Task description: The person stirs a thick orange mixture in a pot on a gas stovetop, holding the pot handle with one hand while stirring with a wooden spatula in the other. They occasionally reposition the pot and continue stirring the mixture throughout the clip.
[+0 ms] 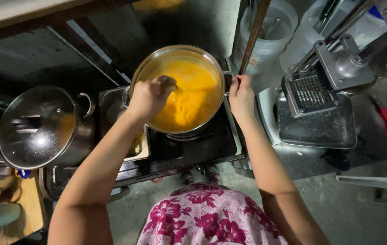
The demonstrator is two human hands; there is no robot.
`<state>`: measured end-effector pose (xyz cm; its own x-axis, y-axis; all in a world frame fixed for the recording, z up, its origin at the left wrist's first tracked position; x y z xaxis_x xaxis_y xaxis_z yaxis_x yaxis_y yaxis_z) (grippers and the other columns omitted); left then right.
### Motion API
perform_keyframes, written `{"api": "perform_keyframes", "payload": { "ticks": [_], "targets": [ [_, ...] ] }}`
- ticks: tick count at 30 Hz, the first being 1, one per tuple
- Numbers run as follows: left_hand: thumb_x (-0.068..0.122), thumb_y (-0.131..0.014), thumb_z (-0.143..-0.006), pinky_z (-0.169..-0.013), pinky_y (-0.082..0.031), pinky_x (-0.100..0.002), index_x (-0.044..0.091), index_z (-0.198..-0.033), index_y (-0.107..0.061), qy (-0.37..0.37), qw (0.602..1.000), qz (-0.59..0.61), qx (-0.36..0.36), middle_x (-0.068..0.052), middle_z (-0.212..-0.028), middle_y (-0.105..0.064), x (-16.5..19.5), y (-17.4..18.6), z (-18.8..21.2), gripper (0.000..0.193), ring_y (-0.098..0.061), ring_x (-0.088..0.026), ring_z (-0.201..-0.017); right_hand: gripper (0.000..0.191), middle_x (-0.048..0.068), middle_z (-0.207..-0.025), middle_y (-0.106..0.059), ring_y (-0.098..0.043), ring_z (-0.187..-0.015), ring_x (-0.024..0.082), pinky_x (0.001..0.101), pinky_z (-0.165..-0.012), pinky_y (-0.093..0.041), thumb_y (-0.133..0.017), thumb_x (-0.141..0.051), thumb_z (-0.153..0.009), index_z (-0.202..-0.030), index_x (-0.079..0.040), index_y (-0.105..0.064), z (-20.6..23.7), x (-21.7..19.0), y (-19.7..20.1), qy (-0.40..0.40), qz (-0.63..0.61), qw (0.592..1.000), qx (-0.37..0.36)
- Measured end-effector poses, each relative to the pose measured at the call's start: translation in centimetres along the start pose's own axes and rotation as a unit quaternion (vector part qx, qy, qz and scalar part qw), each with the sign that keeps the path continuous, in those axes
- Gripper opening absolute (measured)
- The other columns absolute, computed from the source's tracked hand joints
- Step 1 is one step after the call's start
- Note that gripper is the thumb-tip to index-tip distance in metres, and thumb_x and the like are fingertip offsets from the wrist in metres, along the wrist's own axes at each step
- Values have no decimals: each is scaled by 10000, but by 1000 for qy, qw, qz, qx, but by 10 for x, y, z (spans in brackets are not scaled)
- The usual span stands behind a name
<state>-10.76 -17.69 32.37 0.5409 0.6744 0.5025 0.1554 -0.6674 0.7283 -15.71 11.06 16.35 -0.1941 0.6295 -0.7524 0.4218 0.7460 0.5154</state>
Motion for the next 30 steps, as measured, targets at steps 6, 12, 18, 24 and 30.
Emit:
{"api": "perform_keyframes", "payload": {
  "ticks": [6,12,18,24,30],
  "targets": [
    [132,-754,-947,-684,-591,-379,39,-1071,-751,24,999,-23,18,-146,-906,-753,-10,-5,-2,156,-737,-302,-748,208,260,-871,-706,-680,-811,492,582,-673,-511,-554,-246,-1086,-1155,-52,-525,5,-2,2,8,-10,1000,8],
    [150,-735,-941,-631,-576,-374,78,-1057,-750,35,999,-6,-19,-150,-837,-732,10,11,30,137,-724,-300,-694,204,257,-915,-714,-682,-841,490,574,-691,-517,-567,-251,-1081,-1162,-66,-539,13,-3,4,10,-15,1000,19],
    [156,-753,-924,-583,-550,-398,103,-1009,-770,26,998,-23,-59,-154,-784,-712,44,23,60,102,-689,-336,-641,205,258,-915,-709,-688,-845,482,561,-705,-526,-561,-259,-1092,-1165,-69,-539,14,-3,5,16,-22,999,19],
    [137,-731,-920,-642,-577,-363,75,-1019,-747,29,991,81,-101,-117,-870,-737,68,36,71,118,-723,-310,-729,216,257,-918,-706,-692,-848,478,559,-706,-524,-539,-258,-1099,-1177,-57,-528,14,-9,11,0,-36,999,-2],
    [120,-721,-937,-655,-584,-343,47,-996,-742,2,996,41,-74,-111,-949,-755,55,22,53,96,-733,-305,-752,224,262,-891,-701,-691,-832,477,558,-689,-519,-535,-256,-1092,-1177,-49,-530,7,-12,14,-19,-50,998,-18]
  ]
}}
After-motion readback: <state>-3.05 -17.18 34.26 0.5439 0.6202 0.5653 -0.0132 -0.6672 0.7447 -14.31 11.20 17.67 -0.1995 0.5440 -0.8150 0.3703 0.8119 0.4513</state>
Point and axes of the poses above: each hand's wrist, its own z-axis away from the middle knuckle, its own y-axis out of the back of the hand, x = y × z, the point moved 1 cm from there along -z, towards the middle knuckle
